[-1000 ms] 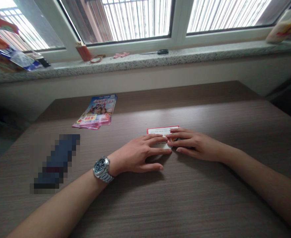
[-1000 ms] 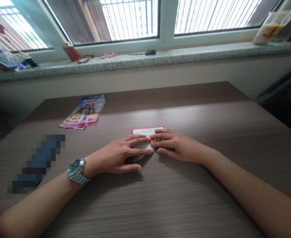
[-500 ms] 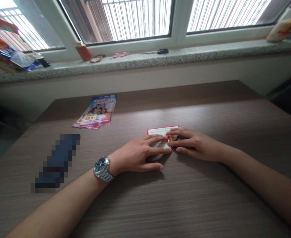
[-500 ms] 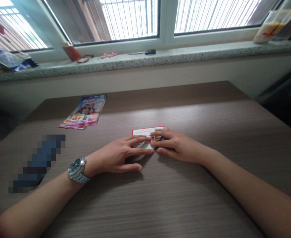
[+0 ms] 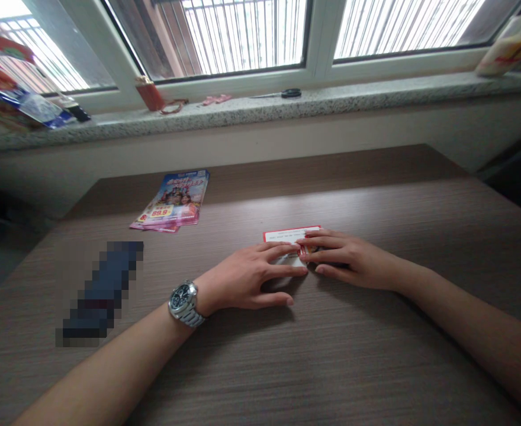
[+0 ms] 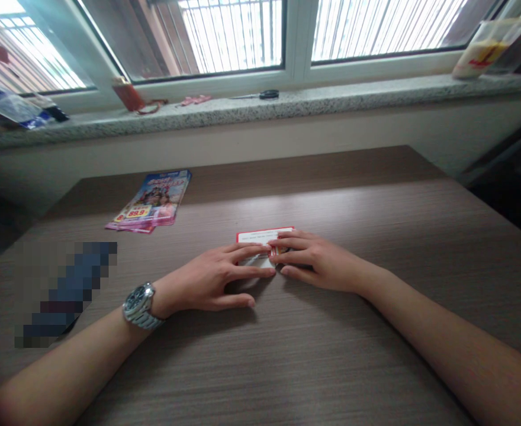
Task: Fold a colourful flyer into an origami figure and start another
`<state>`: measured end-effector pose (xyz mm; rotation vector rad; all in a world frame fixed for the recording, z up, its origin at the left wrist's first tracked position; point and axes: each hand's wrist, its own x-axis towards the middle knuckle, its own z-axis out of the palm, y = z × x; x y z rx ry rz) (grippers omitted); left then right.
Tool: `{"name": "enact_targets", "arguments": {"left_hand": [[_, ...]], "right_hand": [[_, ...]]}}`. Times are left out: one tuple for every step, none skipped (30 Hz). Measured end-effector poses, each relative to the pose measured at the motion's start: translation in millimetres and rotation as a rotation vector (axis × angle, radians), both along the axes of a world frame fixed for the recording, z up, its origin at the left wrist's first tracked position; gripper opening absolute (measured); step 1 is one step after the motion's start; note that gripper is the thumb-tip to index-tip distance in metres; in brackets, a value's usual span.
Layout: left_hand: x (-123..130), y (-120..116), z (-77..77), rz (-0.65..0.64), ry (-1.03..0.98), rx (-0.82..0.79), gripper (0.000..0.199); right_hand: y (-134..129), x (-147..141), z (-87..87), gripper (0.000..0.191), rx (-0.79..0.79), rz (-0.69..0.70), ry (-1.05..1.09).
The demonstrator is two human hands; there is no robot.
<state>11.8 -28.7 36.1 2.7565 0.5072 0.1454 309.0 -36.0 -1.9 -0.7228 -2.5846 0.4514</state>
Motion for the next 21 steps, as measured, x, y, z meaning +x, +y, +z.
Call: {"name": "enact_targets", "arguments": {"left_hand": [[-0.1,0.0,-0.4,0.001,-0.004,0.001,0.055],[-0.1,-0.1,-0.7,0.001,-0.007,0.001,0.055],[-0.1,-0.2,-1.1,0.002,-0.011,0.001,0.055],[0.0,-0.4,-1.3,0.005,-0.015,0.001,0.055],[0.1,-0.7,-1.5,0.010,-0.018,0.003,0.055],[0.2,-1.2,-1.6,0.016,-0.019,0.004,0.055],[0.4,-1.7,-1.6,0.022,-0.018,0.006,0.055],[0.5,-2.2,-1.4,0.028,-0.016,0.007,0.055],[0.6,-2.7,-1.2,0.033,-0.013,0.009,0.055],[0.7,-3.2,-0.8,0.036,-0.009,0.007,0.056],[0.8,-3.7,-0.4,0.038,-0.006,0.005,0.056],[0.9,-4.1,0.1,0.039,-0.007,0.003,0.056],[1.0,-4.4,0.7,0.039,-0.010,0.001,0.056],[1.0,-4.6,1.3,0.038,-0.015,-0.002,0.056],[1.1,-4.8,1.8,0.037,-0.021,-0.005,0.055],[1.2,-5.0,2.2,0.036,-0.023,-0.007,0.055],[1.3,-5.1,2.5,0.037,-0.024,-0.009,0.054],[1.4,-5.1,2.7,0.038,-0.023,-0.011,0.054],[1.6,-5.1,2.7,0.039,-0.022,-0.014,0.054],[1.7,-5.1,2.7,0.040,-0.023,-0.016,0.055],[1.7,-5.1,2.7,0.039,-0.025,-0.018,0.055]], "right_hand": [[0.0,-0.2,-0.1,0.036,0.004,0.001,0.000],[0.0,-0.5,-0.1,0.036,0.010,0.002,0.000],[0.0,-0.8,-0.1,0.036,0.020,0.002,0.001],[-0.1,-1.3,-0.1,0.035,0.032,0.000,0.003],[-0.3,-1.7,-0.2,0.035,0.045,-0.003,0.006],[-0.5,-2.1,-0.2,0.036,0.060,-0.007,0.009],[-0.8,-2.5,-0.3,0.036,0.076,-0.011,0.011],[-1.2,-2.9,-0.4,0.035,0.092,-0.013,0.010],[-1.7,-3.3,-0.6,0.035,0.107,-0.015,0.009],[-2.3,-3.9,-0.6,0.033,0.119,-0.019,0.007],[-2.9,-4.7,-0.4,0.032,0.128,-0.024,0.005],[-3.7,-5.7,0.0,0.031,0.136,-0.032,0.005],[-4.7,-7.1,0.8,0.030,0.139,-0.044,0.009],[-5.7,-8.9,1.8,0.030,0.138,-0.063,0.023],[-7.0,-11.0,3.2,0.029,0.133,-0.090,0.043],[-8.4,-13.5,4.6,0.028,0.124,-0.121,0.065],[-9.9,-16.2,6.0,0.025,0.110,-0.159,0.091],[-11.4,-19.0,7.1,0.019,0.096,-0.197,0.109],[-12.8,-21.7,7.7,0.013,0.083,-0.221,0.115],[-14.2,-24.3,7.7,0.006,0.072,-0.239,0.118],[-15.3,-26.6,7.2,0.003,0.055,-0.246,0.121]]}}
